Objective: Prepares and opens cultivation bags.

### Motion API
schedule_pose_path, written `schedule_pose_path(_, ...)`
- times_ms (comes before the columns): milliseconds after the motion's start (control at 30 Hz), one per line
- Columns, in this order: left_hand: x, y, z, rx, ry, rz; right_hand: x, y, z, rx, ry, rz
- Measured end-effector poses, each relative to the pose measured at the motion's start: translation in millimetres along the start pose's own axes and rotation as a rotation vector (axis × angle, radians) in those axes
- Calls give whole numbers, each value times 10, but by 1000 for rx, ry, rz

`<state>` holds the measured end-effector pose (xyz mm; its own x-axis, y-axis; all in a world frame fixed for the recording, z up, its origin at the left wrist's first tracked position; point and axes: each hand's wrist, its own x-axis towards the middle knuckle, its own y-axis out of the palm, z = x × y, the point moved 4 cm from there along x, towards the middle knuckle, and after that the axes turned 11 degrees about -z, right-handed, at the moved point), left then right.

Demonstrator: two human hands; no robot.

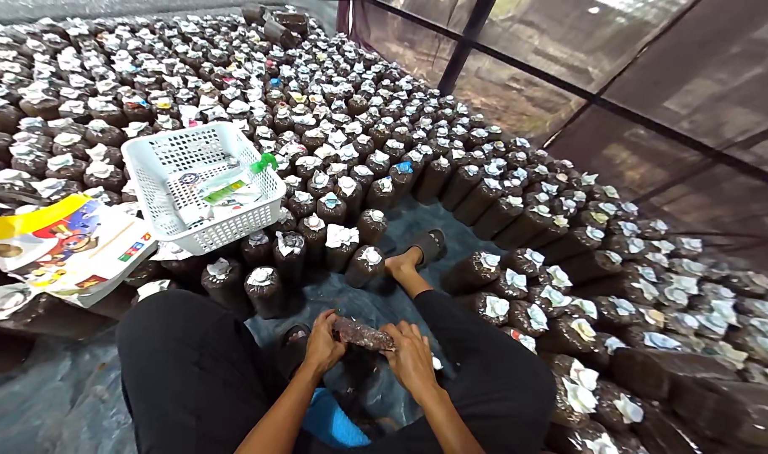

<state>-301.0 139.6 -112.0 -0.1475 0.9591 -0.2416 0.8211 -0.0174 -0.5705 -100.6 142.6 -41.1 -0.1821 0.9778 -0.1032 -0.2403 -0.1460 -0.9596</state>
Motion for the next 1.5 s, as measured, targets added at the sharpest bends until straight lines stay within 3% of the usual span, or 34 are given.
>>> schedule_pose_path(267, 4, -61, 7, 11, -33, 6, 13, 81, -73, 91, 89, 54)
schedule_pose_path(500, 0, -162, 30, -21, -71, 23, 65, 350, -312, 353, 176, 110)
schedule_pose_path(700, -19, -310, -58, -2, -70, 23, 97, 485, -369, 816, 331, 161)
schedule_pose_path(867, -51, -495, -258, 43, 63, 10, 112, 420, -258, 1363, 488, 215)
schedule_pose_path(1033, -209, -296, -486, -193, 103, 158, 174, 261, 24, 1899, 498, 314)
schedule_pose_path(1167, -188, -200, -571, -167, 143, -6, 240, 242, 81, 1926, 457, 301)
schedule_pose_path(1267, 4, -331, -706, -147, 144, -122, 319, 213, 4, 1711, 400, 238)
schedule_pose_path(1500, 1191, -1003, -1105, 219, 22, -441, 352, 382, -207, 1450, 542, 115)
